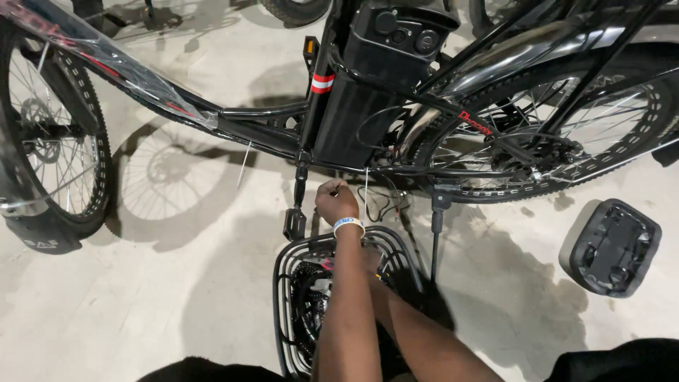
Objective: The person secures the battery pack to the bicycle frame using zip ties and a pair of pliers. They then route the wiring harness to the rear rack, connect the wires, and install the rear seat cover.
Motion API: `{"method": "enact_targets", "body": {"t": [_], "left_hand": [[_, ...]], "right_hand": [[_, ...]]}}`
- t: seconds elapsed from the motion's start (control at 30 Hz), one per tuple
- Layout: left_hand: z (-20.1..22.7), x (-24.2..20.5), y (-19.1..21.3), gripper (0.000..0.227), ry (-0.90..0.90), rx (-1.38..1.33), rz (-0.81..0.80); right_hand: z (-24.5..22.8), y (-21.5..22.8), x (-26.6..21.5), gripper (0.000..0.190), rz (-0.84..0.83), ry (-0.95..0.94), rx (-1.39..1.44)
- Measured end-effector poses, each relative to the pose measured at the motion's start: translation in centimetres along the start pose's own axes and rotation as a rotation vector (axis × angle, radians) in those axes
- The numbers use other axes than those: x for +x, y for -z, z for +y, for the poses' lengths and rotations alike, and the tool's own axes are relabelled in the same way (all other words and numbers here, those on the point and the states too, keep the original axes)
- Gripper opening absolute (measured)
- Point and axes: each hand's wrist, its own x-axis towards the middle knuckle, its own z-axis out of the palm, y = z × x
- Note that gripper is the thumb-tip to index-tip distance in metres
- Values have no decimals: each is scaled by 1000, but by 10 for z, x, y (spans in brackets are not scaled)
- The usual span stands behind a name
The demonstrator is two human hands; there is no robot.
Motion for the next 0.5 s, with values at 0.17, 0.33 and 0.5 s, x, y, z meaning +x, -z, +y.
{"method": "enact_targets", "body": {"t": [0.17,0.33,0.5], "left_hand": [[54,-4,57,9,-63,8,99],[99,41,77,14,-179,-30,269],[87,217,127,27,-51,766,-412]], "right_hand": [[14,45,-2,31,-198,70,-245],[19,142,-26,48,-241,217,-316],[15,224,-36,52,-177,327,136]]}}
